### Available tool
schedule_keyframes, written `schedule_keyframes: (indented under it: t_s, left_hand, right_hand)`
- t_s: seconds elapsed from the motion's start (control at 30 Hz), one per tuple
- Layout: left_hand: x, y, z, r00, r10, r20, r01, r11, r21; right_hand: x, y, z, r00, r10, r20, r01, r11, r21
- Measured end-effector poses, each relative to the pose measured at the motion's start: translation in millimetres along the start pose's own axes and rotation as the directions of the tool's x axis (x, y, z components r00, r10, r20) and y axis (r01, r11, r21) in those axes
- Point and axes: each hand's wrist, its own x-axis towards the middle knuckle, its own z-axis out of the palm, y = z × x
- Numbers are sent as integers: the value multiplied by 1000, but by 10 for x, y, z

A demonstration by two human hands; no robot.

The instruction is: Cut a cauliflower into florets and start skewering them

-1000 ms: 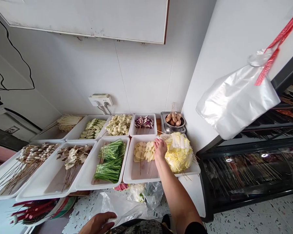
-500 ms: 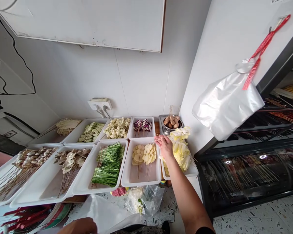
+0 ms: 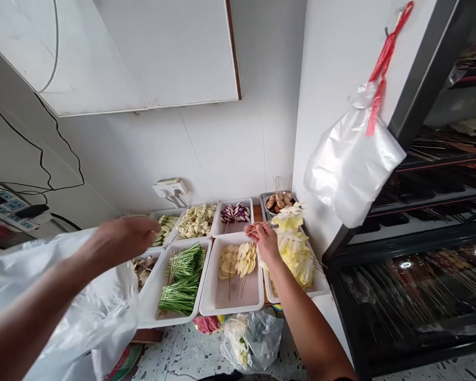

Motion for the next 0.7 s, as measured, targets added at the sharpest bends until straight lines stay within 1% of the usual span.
schedule_keyframes:
  t_s: [0.07,0.1,0.17,0.23,0.27,0.33,0.4,0.47,0.5,0.57,0.63,0.7]
  left_hand:
    - [427,237,56,989,119,93,-126,990,71]
    - [636,329,123,973,207,103,-216,973,80]
    - [1032,467,302,948,307,86,-313,947,67]
    - [1385,574,497,916,395,70,-398,917,35]
    - [1538,628,588,893,445,66,-447,895,13]
    - [1785,750,738,833,550,57,-549,835,-35]
    - [1952,886,839,767,640,58,-635,768,-76]
    - [2058,1025,903,721,688,86,-681,726,-100]
    - [2097,1094,929,707,699,106,-692,715,-103]
    - [2163,1244,986,676,723,140,-716,690,-107]
    - [2222,1420,1062,626,762,165,-753,646,-127]
    - [2274,1621,1157,570,797,201,-788,600,-142]
  right_hand:
    - [-191,-195,-59,998,50,41,-48,997,-58]
    - [-293,-314,-90,994,93,66,-86,991,-102]
    - [-494,-588,-141,961,243,130,-194,932,-306]
    - [-675,-882,-162,905,392,163,-289,850,-440]
    - [-751,-1022,-159,860,478,180,-342,801,-491]
    - [-869,-1257,-133,785,594,175,-414,714,-565]
    - [-944,-1411,-96,716,678,170,-455,636,-623]
    - [-989,-1485,-68,675,716,178,-471,604,-642]
    - [-1003,-1502,-59,668,721,185,-477,606,-637]
    - [-1024,-1519,-54,675,714,186,-484,618,-620]
    - [-1037,-1545,-60,684,709,168,-488,617,-617]
    - [-1045,-1597,-73,698,701,149,-460,597,-657]
